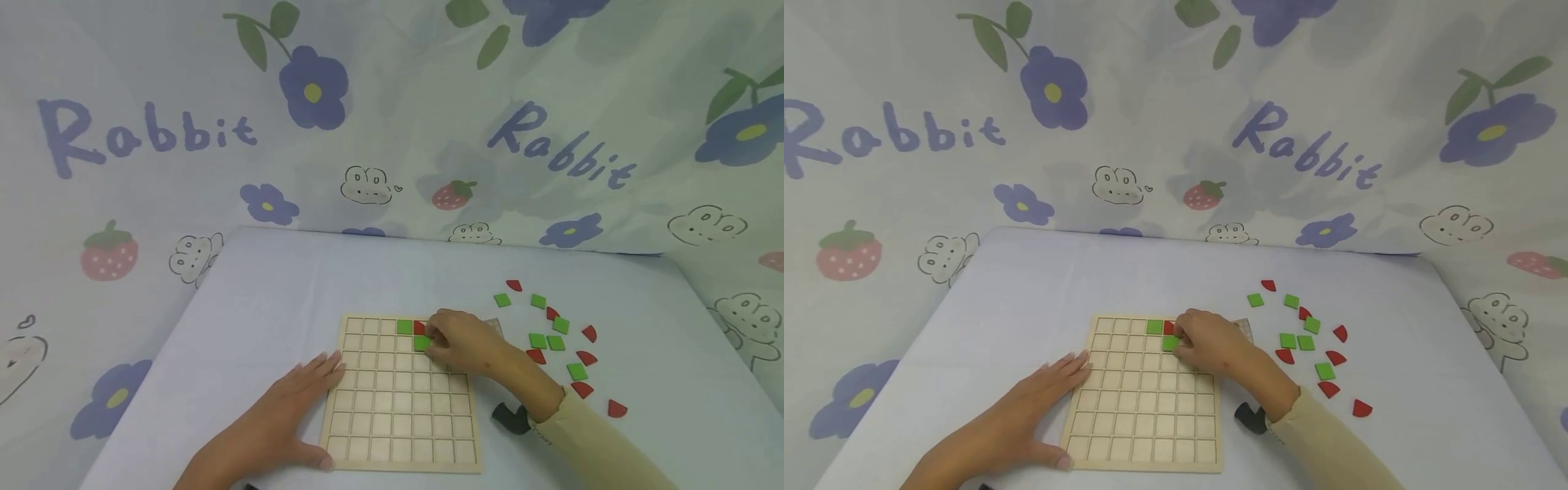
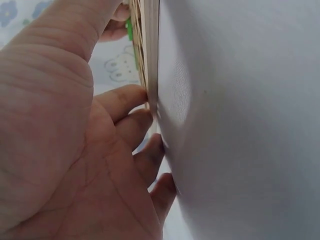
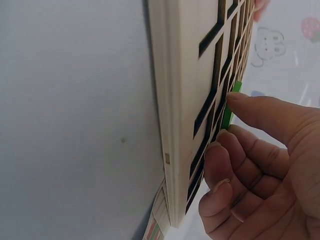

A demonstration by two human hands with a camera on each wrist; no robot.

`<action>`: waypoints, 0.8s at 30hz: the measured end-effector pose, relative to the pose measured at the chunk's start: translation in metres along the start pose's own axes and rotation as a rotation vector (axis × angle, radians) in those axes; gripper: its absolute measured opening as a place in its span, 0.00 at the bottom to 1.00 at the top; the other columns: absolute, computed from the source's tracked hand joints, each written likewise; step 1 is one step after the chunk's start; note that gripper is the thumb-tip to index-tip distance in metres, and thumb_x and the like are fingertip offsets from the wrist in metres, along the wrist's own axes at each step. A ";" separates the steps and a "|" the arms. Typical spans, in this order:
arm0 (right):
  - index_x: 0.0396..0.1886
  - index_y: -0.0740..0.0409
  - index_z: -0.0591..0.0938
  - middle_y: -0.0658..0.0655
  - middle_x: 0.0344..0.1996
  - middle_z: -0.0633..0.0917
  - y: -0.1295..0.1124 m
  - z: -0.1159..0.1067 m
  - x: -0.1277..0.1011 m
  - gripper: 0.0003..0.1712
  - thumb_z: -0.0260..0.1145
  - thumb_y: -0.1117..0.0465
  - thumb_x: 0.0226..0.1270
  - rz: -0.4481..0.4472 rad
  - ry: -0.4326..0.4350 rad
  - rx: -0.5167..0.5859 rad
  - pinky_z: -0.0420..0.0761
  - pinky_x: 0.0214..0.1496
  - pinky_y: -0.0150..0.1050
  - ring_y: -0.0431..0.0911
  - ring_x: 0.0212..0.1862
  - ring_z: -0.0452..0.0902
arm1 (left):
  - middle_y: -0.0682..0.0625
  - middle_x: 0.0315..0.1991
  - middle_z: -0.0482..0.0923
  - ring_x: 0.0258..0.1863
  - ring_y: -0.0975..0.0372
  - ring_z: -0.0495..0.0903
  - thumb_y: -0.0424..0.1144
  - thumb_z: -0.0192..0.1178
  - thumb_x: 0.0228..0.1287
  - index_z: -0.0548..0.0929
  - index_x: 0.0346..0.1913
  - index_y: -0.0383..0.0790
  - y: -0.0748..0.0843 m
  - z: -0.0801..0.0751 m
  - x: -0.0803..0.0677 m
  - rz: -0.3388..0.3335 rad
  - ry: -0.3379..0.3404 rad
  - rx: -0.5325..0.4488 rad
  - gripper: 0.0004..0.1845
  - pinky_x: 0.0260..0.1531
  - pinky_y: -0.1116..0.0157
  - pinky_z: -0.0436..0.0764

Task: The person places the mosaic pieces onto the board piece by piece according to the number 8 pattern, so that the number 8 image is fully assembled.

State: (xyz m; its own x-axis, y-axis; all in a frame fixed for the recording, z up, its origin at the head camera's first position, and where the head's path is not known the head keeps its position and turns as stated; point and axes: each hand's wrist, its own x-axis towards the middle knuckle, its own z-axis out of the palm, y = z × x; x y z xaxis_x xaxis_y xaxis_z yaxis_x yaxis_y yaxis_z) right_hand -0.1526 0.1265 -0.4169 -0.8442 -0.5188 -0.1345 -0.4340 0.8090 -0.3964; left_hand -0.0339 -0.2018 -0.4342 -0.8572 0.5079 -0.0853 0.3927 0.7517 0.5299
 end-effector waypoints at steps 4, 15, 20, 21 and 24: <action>0.46 0.53 0.86 0.43 0.34 0.80 0.000 0.002 0.001 0.12 0.76 0.55 0.67 -0.010 -0.002 0.000 0.81 0.41 0.34 0.39 0.37 0.73 | 0.56 0.84 0.50 0.83 0.54 0.49 0.75 0.72 0.40 0.62 0.82 0.45 0.001 -0.001 0.000 -0.009 -0.006 -0.008 0.67 0.74 0.79 0.29; 0.47 0.53 0.86 0.42 0.37 0.81 0.004 0.005 0.000 0.13 0.76 0.55 0.66 -0.018 0.015 0.053 0.83 0.47 0.36 0.38 0.40 0.75 | 0.56 0.84 0.49 0.83 0.54 0.49 0.74 0.72 0.41 0.61 0.83 0.45 0.003 -0.002 -0.002 -0.009 -0.007 -0.002 0.66 0.75 0.77 0.31; 0.48 0.52 0.86 0.42 0.37 0.81 0.005 0.007 -0.001 0.15 0.77 0.55 0.65 0.001 0.031 0.078 0.83 0.47 0.35 0.38 0.40 0.76 | 0.55 0.84 0.51 0.83 0.53 0.50 0.74 0.72 0.42 0.61 0.83 0.44 0.003 -0.002 -0.002 0.011 0.005 0.004 0.66 0.74 0.79 0.30; 0.48 0.52 0.86 0.42 0.37 0.81 0.006 0.008 -0.001 0.15 0.77 0.55 0.65 0.002 0.034 0.081 0.83 0.46 0.35 0.38 0.40 0.75 | 0.54 0.84 0.51 0.83 0.52 0.50 0.73 0.72 0.42 0.61 0.83 0.44 0.003 -0.002 -0.002 0.012 0.007 0.006 0.66 0.74 0.79 0.30; 0.49 0.52 0.86 0.41 0.36 0.81 0.006 0.008 -0.002 0.15 0.77 0.55 0.66 -0.008 0.040 0.088 0.83 0.46 0.35 0.38 0.40 0.75 | 0.54 0.84 0.51 0.82 0.52 0.51 0.72 0.73 0.43 0.61 0.83 0.44 0.003 -0.002 -0.002 0.021 0.016 0.011 0.65 0.74 0.79 0.31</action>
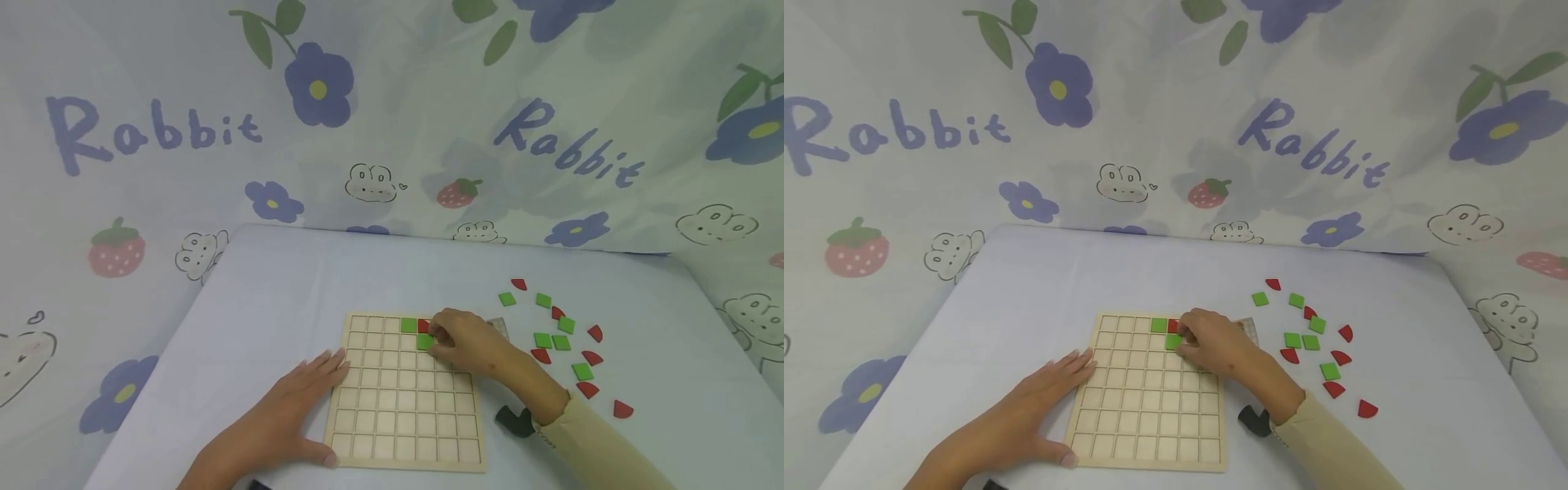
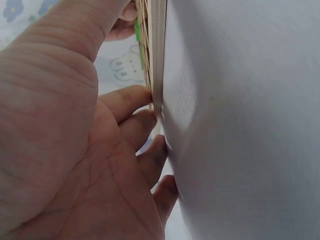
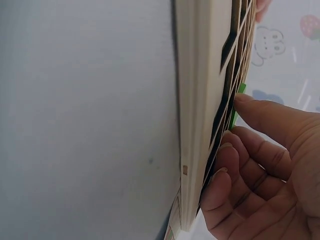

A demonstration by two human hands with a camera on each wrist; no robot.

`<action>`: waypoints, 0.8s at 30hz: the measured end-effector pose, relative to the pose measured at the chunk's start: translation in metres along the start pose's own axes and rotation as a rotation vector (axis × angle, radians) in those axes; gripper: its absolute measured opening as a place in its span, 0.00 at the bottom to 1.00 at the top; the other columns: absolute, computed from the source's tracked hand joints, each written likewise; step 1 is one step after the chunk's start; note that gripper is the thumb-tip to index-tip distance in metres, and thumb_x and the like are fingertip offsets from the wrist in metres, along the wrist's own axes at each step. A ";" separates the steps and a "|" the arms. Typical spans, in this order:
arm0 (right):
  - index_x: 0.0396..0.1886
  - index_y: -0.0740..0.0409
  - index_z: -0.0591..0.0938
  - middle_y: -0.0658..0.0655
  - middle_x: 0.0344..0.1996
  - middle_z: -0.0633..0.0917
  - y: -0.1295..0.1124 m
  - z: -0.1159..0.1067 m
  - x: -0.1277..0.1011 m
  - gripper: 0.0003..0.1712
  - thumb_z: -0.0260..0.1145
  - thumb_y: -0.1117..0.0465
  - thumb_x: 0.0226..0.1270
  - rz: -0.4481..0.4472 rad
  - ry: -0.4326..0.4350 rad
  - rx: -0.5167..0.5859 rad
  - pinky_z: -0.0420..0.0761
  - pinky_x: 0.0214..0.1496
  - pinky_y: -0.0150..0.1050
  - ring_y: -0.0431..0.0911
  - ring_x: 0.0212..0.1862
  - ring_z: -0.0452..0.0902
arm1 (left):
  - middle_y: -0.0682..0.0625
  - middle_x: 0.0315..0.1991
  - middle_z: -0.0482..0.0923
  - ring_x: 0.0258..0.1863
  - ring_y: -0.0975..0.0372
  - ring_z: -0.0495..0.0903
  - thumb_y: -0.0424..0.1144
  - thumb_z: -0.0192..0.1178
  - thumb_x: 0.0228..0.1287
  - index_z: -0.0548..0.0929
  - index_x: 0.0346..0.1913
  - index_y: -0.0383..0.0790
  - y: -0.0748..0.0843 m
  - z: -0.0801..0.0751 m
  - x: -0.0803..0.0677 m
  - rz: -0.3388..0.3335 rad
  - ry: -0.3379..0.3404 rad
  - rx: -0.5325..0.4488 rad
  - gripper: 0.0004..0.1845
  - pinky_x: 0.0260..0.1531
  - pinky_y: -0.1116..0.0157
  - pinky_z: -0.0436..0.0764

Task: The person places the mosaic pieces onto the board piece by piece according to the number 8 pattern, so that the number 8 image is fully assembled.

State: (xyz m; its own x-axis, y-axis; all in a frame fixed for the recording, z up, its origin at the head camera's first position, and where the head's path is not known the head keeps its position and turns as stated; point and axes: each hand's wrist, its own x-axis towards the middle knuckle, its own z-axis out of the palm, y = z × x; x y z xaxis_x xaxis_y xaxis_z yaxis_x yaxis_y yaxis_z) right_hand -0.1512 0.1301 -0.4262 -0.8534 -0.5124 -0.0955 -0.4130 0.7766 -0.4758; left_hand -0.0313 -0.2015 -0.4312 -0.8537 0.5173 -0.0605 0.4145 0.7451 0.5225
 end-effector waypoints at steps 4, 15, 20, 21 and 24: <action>0.48 0.52 0.86 0.41 0.36 0.81 0.001 0.000 -0.001 0.14 0.76 0.56 0.67 -0.014 0.001 0.002 0.83 0.46 0.36 0.38 0.40 0.75 | 0.54 0.84 0.52 0.82 0.52 0.52 0.72 0.74 0.42 0.62 0.82 0.44 -0.001 0.001 0.000 0.001 0.003 -0.001 0.65 0.74 0.79 0.31; 0.49 0.52 0.86 0.41 0.35 0.82 0.005 -0.005 -0.008 0.13 0.75 0.58 0.67 0.012 0.006 0.078 0.83 0.45 0.37 0.39 0.40 0.76 | 0.56 0.84 0.49 0.83 0.54 0.49 0.71 0.75 0.41 0.60 0.83 0.46 0.001 0.000 0.002 -0.041 -0.029 -0.008 0.66 0.76 0.77 0.31; 0.52 0.55 0.86 0.42 0.39 0.84 0.011 -0.012 -0.025 0.14 0.74 0.59 0.68 0.002 0.017 0.133 0.85 0.49 0.39 0.39 0.43 0.79 | 0.55 0.84 0.49 0.83 0.54 0.49 0.71 0.74 0.42 0.60 0.83 0.45 0.000 -0.001 0.002 -0.035 -0.033 -0.006 0.66 0.76 0.76 0.32; 0.53 0.56 0.86 0.43 0.41 0.85 0.012 -0.014 -0.029 0.15 0.73 0.59 0.69 -0.003 0.024 0.147 0.86 0.50 0.40 0.40 0.44 0.80 | 0.55 0.84 0.49 0.83 0.54 0.49 0.71 0.74 0.42 0.60 0.83 0.45 0.000 -0.001 0.002 -0.034 -0.034 -0.004 0.66 0.76 0.76 0.31; 0.56 0.56 0.86 0.45 0.45 0.86 0.016 -0.020 -0.044 0.17 0.73 0.59 0.69 -0.010 0.051 0.162 0.87 0.50 0.40 0.40 0.46 0.81 | 0.55 0.84 0.49 0.83 0.54 0.49 0.71 0.74 0.43 0.60 0.83 0.45 0.000 0.000 0.003 -0.028 -0.036 -0.003 0.66 0.75 0.78 0.31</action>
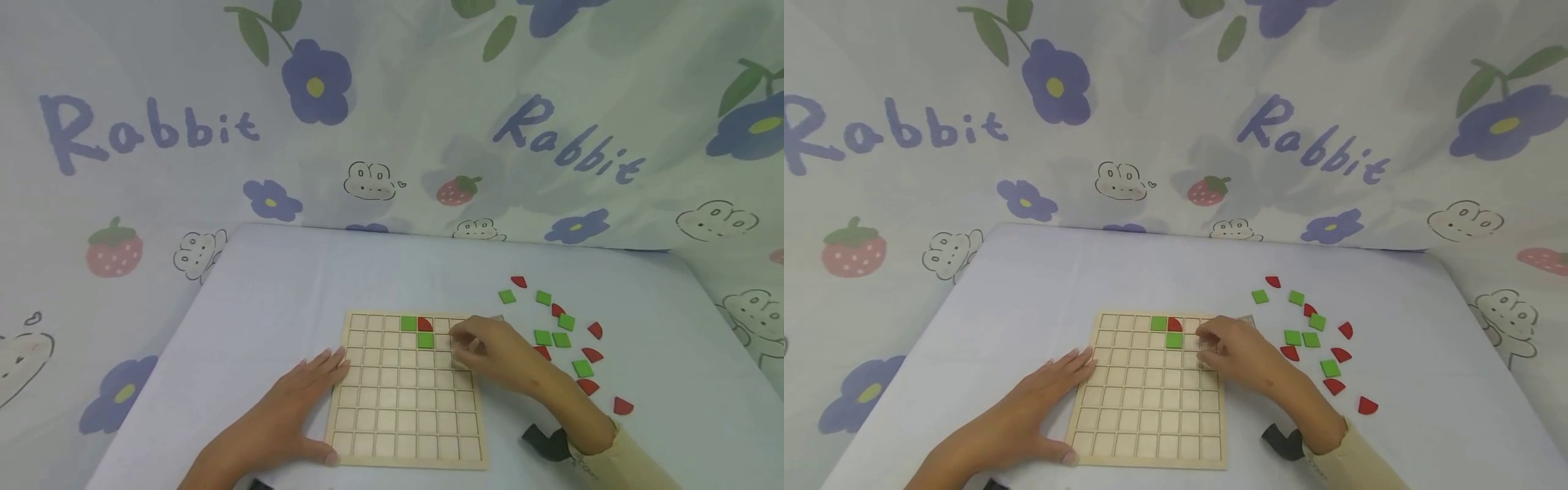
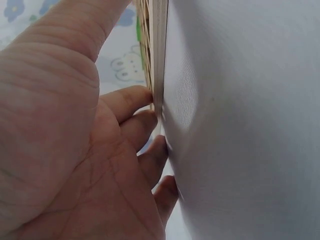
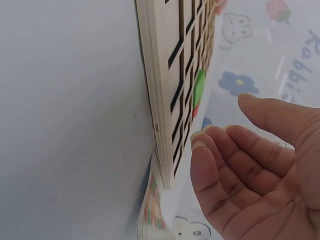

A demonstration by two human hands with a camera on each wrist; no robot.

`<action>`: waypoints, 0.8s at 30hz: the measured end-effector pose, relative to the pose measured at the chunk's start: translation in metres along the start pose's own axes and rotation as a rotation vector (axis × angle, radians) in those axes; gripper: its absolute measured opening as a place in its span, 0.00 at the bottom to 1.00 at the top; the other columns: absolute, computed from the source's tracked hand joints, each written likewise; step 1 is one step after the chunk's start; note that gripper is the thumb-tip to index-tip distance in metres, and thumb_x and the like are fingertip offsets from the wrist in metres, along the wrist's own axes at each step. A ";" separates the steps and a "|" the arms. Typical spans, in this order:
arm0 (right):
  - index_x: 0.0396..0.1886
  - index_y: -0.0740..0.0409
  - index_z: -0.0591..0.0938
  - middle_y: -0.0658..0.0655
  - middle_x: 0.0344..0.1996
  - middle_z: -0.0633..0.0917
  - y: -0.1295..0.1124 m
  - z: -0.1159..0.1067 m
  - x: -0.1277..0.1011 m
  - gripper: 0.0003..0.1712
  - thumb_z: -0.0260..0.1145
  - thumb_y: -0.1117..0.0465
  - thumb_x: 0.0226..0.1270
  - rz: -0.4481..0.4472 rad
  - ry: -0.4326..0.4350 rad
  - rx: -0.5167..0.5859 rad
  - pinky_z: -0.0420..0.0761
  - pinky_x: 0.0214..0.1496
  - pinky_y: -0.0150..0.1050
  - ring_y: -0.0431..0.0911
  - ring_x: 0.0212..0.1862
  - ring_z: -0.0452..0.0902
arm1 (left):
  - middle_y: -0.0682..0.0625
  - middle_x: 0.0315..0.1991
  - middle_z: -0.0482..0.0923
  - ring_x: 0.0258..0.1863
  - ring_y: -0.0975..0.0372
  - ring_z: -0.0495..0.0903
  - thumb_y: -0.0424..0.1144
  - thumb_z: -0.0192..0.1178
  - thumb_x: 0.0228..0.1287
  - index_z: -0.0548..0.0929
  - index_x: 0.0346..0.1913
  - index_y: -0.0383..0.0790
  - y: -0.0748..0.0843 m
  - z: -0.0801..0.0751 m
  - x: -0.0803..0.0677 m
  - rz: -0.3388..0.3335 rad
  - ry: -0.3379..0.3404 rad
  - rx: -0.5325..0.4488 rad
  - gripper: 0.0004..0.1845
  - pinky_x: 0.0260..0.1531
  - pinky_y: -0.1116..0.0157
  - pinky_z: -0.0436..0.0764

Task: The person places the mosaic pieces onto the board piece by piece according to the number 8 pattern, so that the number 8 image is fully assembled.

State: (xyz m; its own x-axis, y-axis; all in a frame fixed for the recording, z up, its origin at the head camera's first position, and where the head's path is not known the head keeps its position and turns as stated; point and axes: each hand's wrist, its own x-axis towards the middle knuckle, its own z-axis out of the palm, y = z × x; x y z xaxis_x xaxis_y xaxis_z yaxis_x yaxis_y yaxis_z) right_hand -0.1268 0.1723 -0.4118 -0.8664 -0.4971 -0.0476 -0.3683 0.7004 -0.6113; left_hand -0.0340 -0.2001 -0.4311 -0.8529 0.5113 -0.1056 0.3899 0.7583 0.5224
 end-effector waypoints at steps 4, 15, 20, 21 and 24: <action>0.56 0.55 0.86 0.45 0.46 0.86 0.005 -0.010 -0.019 0.16 0.72 0.60 0.71 -0.006 0.024 -0.008 0.87 0.48 0.39 0.40 0.46 0.81 | 0.55 0.84 0.49 0.83 0.53 0.49 0.71 0.74 0.43 0.60 0.83 0.45 0.000 0.000 0.000 0.001 0.000 -0.010 0.66 0.75 0.78 0.31; 0.55 0.55 0.87 0.41 0.44 0.87 0.032 -0.035 -0.062 0.15 0.72 0.62 0.70 0.065 0.107 -0.104 0.84 0.40 0.33 0.37 0.43 0.80 | 0.55 0.84 0.49 0.83 0.53 0.49 0.72 0.73 0.42 0.60 0.83 0.45 0.001 -0.001 0.000 -0.004 0.002 -0.004 0.66 0.75 0.78 0.30; 0.53 0.54 0.88 0.43 0.43 0.87 0.051 -0.047 -0.083 0.14 0.73 0.64 0.69 0.132 0.136 -0.186 0.84 0.39 0.35 0.40 0.42 0.79 | 0.56 0.84 0.49 0.83 0.54 0.49 0.72 0.75 0.41 0.60 0.83 0.46 0.001 0.000 0.001 -0.020 0.000 -0.004 0.67 0.75 0.77 0.30; 0.53 0.54 0.88 0.44 0.43 0.87 0.056 -0.050 -0.086 0.14 0.73 0.64 0.68 0.151 0.129 -0.198 0.84 0.40 0.37 0.41 0.42 0.79 | 0.56 0.84 0.50 0.83 0.54 0.49 0.71 0.75 0.41 0.60 0.83 0.46 0.001 0.001 0.001 -0.017 0.002 0.001 0.67 0.75 0.77 0.30; 0.54 0.54 0.88 0.45 0.43 0.86 0.065 -0.057 -0.096 0.15 0.74 0.63 0.68 0.231 0.084 -0.234 0.85 0.39 0.39 0.43 0.42 0.79 | 0.56 0.84 0.49 0.83 0.55 0.48 0.71 0.75 0.41 0.60 0.83 0.45 0.000 0.001 0.001 -0.018 0.000 0.011 0.67 0.75 0.77 0.30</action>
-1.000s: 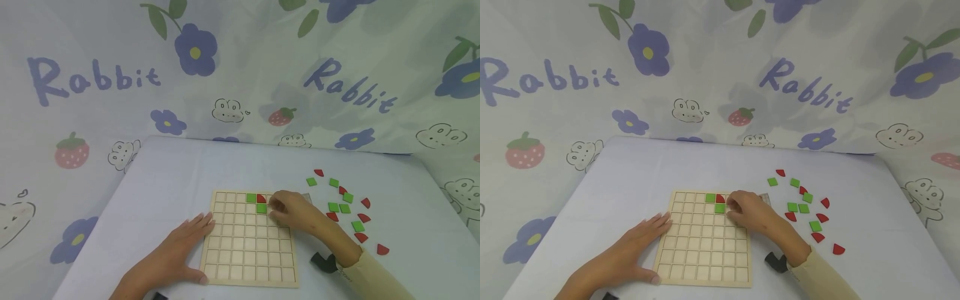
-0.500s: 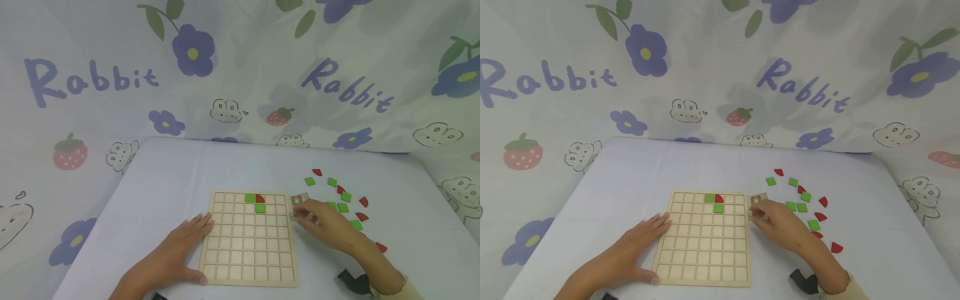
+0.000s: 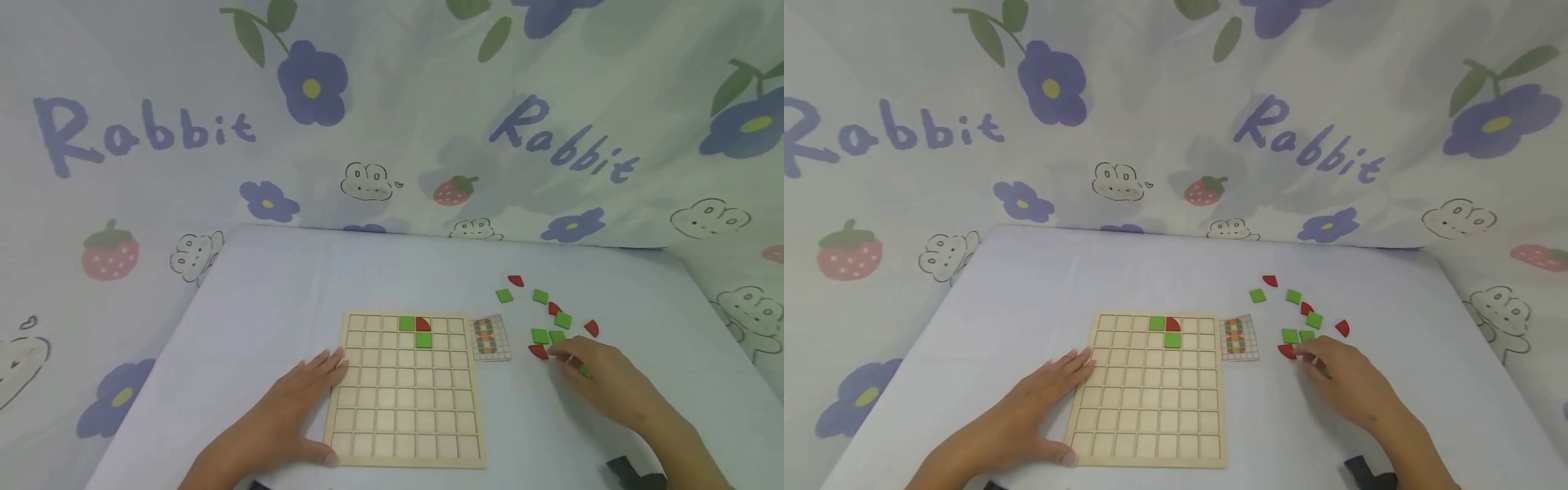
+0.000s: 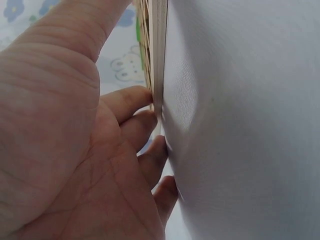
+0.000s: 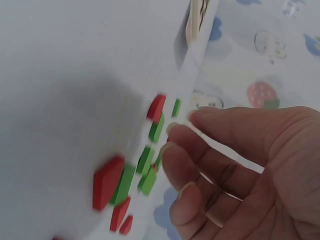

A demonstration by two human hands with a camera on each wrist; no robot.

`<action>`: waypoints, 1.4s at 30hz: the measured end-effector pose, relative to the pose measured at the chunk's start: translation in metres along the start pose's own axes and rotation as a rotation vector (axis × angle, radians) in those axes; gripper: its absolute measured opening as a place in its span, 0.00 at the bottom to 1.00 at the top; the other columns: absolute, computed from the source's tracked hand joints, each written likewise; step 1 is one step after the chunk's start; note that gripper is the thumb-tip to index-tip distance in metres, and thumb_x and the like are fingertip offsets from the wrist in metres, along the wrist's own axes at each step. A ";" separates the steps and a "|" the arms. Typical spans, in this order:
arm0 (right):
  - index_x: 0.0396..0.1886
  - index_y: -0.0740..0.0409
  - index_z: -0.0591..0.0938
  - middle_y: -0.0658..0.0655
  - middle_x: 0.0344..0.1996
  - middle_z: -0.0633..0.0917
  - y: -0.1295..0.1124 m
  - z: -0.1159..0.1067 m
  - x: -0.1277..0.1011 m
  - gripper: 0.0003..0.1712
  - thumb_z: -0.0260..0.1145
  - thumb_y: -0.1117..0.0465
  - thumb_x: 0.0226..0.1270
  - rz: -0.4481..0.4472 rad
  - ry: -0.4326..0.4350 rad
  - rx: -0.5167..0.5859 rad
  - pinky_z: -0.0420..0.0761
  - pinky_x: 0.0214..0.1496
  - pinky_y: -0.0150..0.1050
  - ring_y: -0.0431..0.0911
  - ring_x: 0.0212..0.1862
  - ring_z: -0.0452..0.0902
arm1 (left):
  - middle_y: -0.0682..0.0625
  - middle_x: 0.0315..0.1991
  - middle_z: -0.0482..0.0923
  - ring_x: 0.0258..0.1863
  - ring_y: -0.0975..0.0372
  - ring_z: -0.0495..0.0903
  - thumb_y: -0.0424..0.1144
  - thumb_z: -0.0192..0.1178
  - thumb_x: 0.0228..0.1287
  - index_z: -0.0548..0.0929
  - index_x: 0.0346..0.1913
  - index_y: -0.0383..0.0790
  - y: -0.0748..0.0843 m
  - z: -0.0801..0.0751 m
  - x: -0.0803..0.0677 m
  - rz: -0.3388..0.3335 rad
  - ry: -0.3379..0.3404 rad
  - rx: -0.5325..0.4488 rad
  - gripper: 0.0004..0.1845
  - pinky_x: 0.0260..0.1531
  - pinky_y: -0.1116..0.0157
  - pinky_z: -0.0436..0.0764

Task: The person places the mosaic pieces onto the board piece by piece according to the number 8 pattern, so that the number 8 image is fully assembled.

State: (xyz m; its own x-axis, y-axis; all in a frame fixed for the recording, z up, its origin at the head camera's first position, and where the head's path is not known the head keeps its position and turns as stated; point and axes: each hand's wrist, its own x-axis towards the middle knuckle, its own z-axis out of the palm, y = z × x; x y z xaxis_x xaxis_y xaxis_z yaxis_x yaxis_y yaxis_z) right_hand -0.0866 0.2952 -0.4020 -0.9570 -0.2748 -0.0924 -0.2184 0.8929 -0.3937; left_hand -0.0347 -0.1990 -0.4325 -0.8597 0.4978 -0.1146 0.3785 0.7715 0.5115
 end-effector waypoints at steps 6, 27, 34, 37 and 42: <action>0.52 0.56 0.87 0.45 0.39 0.84 0.021 -0.006 -0.008 0.15 0.75 0.62 0.66 0.085 -0.091 -0.044 0.82 0.34 0.36 0.43 0.40 0.78 | 0.55 0.84 0.50 0.83 0.54 0.48 0.72 0.74 0.42 0.60 0.83 0.44 -0.002 0.000 0.000 0.012 -0.003 0.010 0.67 0.80 0.68 0.37; 0.48 0.62 0.84 0.48 0.36 0.84 0.045 0.004 -0.015 0.16 0.77 0.61 0.64 0.214 -0.197 -0.014 0.88 0.46 0.50 0.47 0.40 0.78 | 0.54 0.84 0.51 0.83 0.53 0.49 0.71 0.74 0.42 0.60 0.83 0.44 -0.001 -0.001 -0.001 0.026 0.007 -0.014 0.66 0.74 0.79 0.28; 0.43 0.59 0.82 0.48 0.32 0.83 0.049 0.004 -0.015 0.13 0.76 0.58 0.66 0.286 -0.221 0.059 0.85 0.40 0.42 0.46 0.38 0.76 | 0.56 0.84 0.50 0.83 0.54 0.49 0.71 0.75 0.42 0.60 0.83 0.45 -0.002 -0.001 -0.001 0.018 0.003 -0.021 0.66 0.74 0.79 0.29; 0.43 0.59 0.83 0.48 0.32 0.82 0.048 0.004 -0.015 0.13 0.75 0.56 0.68 0.281 -0.200 0.056 0.84 0.39 0.42 0.46 0.39 0.76 | 0.55 0.84 0.49 0.83 0.53 0.49 0.70 0.75 0.43 0.59 0.84 0.45 -0.002 -0.002 -0.001 0.020 0.002 -0.016 0.66 0.75 0.78 0.30; 0.49 0.64 0.86 0.51 0.38 0.86 0.044 0.002 -0.016 0.15 0.73 0.57 0.70 0.232 -0.131 0.054 0.87 0.42 0.45 0.49 0.42 0.78 | 0.55 0.84 0.49 0.83 0.53 0.49 0.70 0.75 0.43 0.58 0.84 0.45 -0.001 -0.002 -0.001 0.018 -0.001 -0.017 0.66 0.75 0.78 0.30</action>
State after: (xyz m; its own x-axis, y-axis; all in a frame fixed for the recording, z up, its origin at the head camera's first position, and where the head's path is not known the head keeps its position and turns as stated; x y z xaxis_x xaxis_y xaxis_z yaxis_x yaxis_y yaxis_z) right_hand -0.0805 0.3381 -0.4194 -0.9469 -0.1120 -0.3015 0.0176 0.9180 -0.3961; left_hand -0.0348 -0.2011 -0.4315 -0.8524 0.5121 -0.1057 0.3882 0.7551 0.5282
